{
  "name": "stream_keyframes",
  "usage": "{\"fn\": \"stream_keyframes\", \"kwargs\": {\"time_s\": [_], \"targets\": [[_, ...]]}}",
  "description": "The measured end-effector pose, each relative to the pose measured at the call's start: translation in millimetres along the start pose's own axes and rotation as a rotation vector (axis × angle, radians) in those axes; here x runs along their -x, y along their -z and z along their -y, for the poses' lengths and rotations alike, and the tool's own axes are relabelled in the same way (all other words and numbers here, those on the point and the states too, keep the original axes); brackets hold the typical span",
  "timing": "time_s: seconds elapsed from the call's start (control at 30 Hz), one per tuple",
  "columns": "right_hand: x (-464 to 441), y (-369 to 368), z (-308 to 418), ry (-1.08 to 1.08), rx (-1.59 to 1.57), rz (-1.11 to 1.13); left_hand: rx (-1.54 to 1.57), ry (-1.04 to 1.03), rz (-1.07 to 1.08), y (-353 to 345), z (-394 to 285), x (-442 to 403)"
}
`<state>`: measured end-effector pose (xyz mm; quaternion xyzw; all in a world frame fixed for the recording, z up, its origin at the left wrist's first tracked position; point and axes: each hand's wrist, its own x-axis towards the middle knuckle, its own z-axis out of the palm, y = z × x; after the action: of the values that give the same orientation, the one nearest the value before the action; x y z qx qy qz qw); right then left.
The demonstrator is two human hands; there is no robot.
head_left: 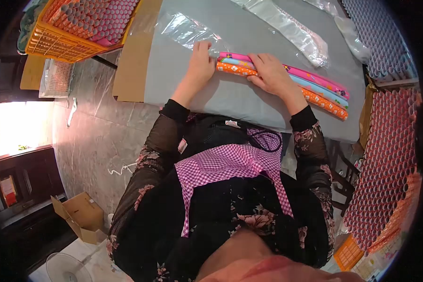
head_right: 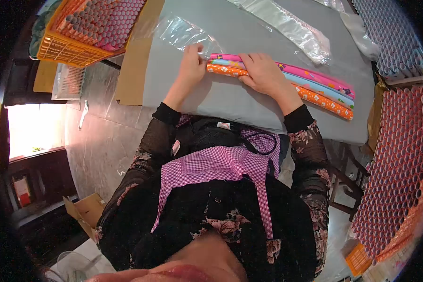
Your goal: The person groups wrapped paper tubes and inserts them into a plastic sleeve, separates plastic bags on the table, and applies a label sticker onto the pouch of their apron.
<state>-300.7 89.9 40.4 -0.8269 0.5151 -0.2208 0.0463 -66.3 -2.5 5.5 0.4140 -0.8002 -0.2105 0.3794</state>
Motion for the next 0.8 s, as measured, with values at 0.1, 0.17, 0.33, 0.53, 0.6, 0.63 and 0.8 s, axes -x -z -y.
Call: {"fn": "stream_keyframes", "kwargs": {"time_s": [0.1, 0.17, 0.33, 0.53, 0.6, 0.63, 0.8], "targets": [[-1, -1, 0, -0.028, 0.006, 0.034, 0.035, 0.006, 0.006, -1, 1, 8], [-2, -7, -4, -0.03, 0.021, 0.033, 0.04, 0.032, 0.007, -2, 3, 12], [-5, -7, -5, -0.028, 0.013, 0.03, -0.038, -0.048, -0.04, -5, 8, 18], [-10, -6, -4, -0.05, 0.007, 0.032, 0.094, -0.049, -0.021, -8, 5, 24], [-11, -7, -3, -0.048, 0.007, 0.041, 0.091, -0.034, -0.031, -6, 0, 24], [-12, -9, -3, -0.054, 0.015, 0.041, 0.089, -0.019, -0.039, -5, -3, 25], [-15, -12, 1, -0.046, 0.035, 0.028, 0.0, -0.014, -0.036, -3, -10, 28]]}}
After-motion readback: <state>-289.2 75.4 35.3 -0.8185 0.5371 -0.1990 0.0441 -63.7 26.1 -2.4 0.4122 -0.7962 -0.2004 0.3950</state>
